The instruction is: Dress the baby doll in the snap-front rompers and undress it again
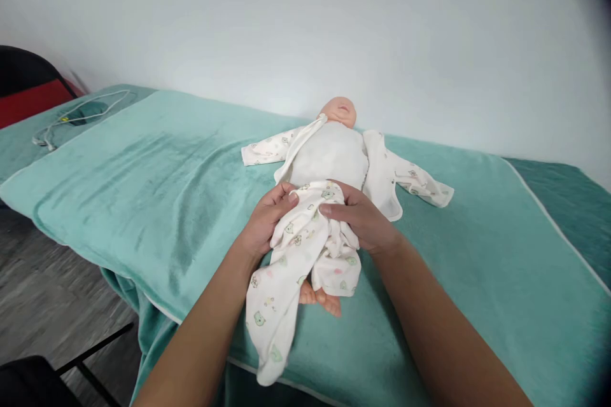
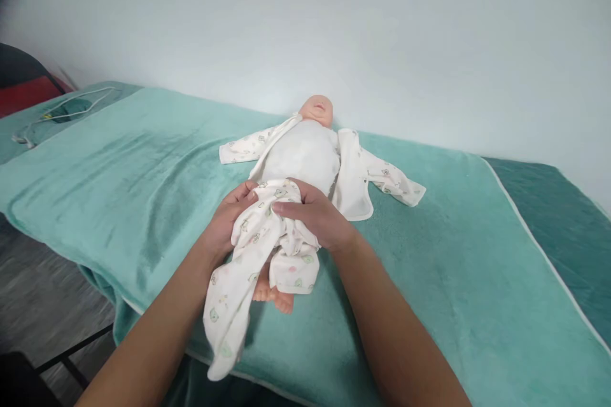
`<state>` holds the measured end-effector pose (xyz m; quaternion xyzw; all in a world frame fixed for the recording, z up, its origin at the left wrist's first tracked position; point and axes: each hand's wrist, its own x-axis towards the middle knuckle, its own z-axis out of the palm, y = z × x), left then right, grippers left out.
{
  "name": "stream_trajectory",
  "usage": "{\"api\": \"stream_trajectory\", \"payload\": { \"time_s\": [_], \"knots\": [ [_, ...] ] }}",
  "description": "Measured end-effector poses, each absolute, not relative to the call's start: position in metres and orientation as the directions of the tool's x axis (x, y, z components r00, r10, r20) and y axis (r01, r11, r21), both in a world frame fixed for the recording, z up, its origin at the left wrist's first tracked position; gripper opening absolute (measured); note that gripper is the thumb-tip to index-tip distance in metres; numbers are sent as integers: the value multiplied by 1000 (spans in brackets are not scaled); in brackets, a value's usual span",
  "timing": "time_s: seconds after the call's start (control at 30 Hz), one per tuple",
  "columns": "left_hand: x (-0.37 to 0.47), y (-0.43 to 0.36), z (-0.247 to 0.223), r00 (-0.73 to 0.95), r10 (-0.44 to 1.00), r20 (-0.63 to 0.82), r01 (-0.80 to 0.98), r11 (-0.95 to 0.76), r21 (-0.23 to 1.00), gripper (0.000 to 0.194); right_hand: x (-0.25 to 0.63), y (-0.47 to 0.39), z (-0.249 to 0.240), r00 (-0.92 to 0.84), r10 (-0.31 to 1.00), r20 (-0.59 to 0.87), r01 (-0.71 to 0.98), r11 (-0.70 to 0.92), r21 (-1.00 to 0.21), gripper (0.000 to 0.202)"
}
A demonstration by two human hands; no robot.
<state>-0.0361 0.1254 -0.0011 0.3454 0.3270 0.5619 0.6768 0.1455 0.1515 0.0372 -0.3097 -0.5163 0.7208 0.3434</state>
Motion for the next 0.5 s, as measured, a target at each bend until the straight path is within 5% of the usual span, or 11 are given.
{"api": "stream_trajectory", "payload": {
  "time_s": [0.2, 0.37, 0.5],
  "knots": [
    [-50, 124, -6, 424, 906, 9, -453, 204, 868, 70, 134, 150, 43, -407, 908, -95, -110, -152, -982, 32],
    [-47, 118, -3, 338, 941, -5, -328, 123, 937, 47, 128, 147, 41, -341, 939, -45, -78, -76, -994, 34],
    [-44, 115, -6, 254, 967, -31, -480, 154, 864, 39, 132, 148, 45, -430, 902, -47, 18, -43, -999, 34]
  ]
}}
